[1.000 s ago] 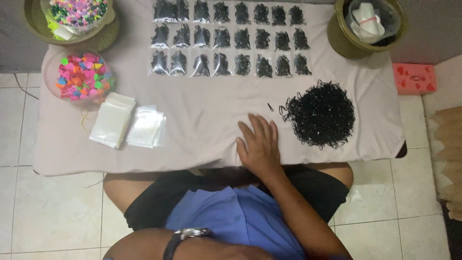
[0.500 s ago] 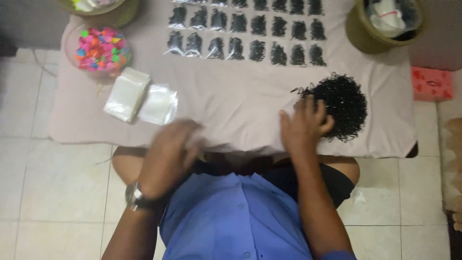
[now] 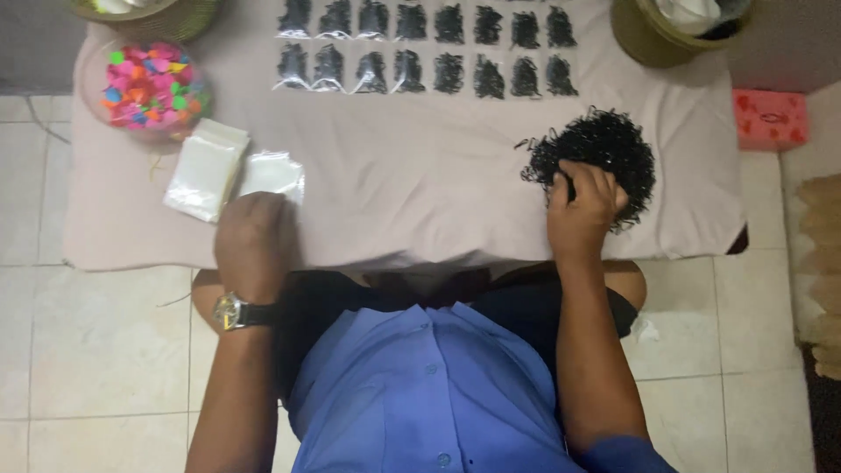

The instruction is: The person counts out small black hair ties and places them into small transparent plastic bags.

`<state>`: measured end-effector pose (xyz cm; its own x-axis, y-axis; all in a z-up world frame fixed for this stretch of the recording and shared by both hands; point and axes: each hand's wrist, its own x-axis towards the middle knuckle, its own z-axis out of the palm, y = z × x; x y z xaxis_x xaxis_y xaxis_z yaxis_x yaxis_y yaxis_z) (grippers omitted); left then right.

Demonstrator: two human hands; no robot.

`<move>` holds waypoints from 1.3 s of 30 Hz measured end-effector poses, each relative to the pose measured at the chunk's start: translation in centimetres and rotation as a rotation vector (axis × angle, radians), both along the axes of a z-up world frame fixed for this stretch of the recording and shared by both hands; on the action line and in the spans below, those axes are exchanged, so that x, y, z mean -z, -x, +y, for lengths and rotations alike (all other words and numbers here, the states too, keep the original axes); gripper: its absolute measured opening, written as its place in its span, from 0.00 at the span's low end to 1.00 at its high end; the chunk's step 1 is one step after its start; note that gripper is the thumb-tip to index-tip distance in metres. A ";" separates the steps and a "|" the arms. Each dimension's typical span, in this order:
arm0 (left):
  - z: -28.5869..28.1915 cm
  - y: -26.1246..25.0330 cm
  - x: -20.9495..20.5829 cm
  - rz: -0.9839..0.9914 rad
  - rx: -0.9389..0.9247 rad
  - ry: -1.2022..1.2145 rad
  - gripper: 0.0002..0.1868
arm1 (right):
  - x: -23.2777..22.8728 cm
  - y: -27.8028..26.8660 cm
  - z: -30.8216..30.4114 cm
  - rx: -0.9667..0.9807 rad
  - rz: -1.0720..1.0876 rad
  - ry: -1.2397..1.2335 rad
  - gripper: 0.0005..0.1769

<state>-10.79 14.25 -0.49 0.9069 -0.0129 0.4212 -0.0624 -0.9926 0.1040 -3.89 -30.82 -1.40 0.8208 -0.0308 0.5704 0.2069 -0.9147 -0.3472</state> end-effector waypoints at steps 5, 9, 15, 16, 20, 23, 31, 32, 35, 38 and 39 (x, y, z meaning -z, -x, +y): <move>-0.1 -0.1 -0.6 -0.034 -0.061 0.051 0.02 | -3.5 -0.4 0.2 -0.010 0.050 -0.120 0.13; 0.1 -0.3 0.1 -0.054 -0.099 0.039 0.02 | -4.3 1.1 0.2 0.175 0.045 -0.031 0.21; 0.6 -0.9 -0.2 -0.223 -0.050 0.186 0.07 | 0.1 1.2 -1.0 0.080 0.096 -0.074 0.14; 0.2 -1.1 -1.1 -0.222 -0.047 0.186 0.07 | -0.3 1.0 -0.9 0.083 0.097 -0.075 0.14; -1.5 -1.5 -4.2 -0.307 0.023 0.429 0.08 | -2.9 0.3 0.5 0.004 0.081 -0.147 0.16; -3.2 -1.2 -5.8 -0.286 0.057 0.605 0.08 | -4.8 0.4 2.0 -0.027 0.057 -0.175 0.18; -10.7 -1.9 -5.0 0.205 -0.119 1.617 0.23 | -4.7 1.6 8.0 -0.196 0.158 -0.488 0.11; -12.2 -2.0 -4.9 0.232 -0.108 1.855 0.17 | -4.0 2.1 9.8 -0.312 0.300 -0.701 0.13; -15.5 -2.3 -5.0 0.327 -0.069 2.049 0.09 | -4.8 3.4 14.4 -0.428 0.520 -1.070 0.13; -16.2 -2.0 -4.8 0.446 -0.037 1.891 0.07 | -5.8 3.4 15.7 -0.382 0.595 -1.237 0.08; -16.0 -1.9 -4.7 0.496 -0.020 1.781 0.08 | -6.0 3.0 15.7 -0.338 0.588 -1.242 0.06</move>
<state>-8.90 -1.74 4.24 0.9309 0.1049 -0.3499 0.3063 0.2979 0.9041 -6.94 -15.13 4.62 0.9945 -0.0093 -0.1043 -0.1027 0.1091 -0.9887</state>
